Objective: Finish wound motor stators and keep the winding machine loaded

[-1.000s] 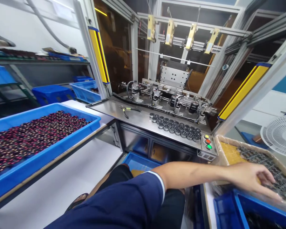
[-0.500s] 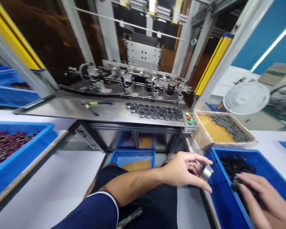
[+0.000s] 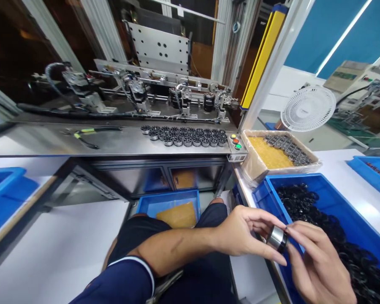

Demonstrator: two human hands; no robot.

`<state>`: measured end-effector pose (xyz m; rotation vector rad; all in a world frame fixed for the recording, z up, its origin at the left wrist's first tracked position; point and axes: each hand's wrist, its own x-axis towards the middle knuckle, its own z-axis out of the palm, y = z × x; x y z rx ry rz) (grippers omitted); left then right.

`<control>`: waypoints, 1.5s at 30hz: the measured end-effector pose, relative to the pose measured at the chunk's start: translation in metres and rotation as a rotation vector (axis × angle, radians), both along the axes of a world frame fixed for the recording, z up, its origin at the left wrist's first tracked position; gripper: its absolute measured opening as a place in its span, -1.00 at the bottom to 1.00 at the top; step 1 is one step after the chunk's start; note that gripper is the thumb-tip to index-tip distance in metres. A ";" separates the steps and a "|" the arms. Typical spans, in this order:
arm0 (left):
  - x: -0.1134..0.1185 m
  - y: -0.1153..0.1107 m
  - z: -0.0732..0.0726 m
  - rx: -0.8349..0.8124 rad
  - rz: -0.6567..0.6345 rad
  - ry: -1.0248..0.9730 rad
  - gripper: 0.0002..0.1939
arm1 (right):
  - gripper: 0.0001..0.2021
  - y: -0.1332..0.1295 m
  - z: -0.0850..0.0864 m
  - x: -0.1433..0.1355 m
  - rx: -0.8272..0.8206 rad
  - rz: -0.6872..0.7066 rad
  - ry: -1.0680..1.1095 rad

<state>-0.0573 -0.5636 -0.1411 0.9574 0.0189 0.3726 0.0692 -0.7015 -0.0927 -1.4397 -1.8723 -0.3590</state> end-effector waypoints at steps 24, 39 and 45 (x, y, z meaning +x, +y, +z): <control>0.003 0.009 -0.011 0.027 -0.006 0.024 -0.18 | -0.50 0.004 -0.005 0.017 -0.022 0.014 -0.237; 0.005 0.012 -0.017 -0.021 -0.062 0.106 -0.14 | -0.66 0.000 -0.011 0.023 -0.019 -0.038 -0.249; 0.001 0.015 -0.018 -0.017 -0.066 0.159 -0.14 | -0.73 -0.001 -0.014 0.024 -0.012 -0.056 -0.277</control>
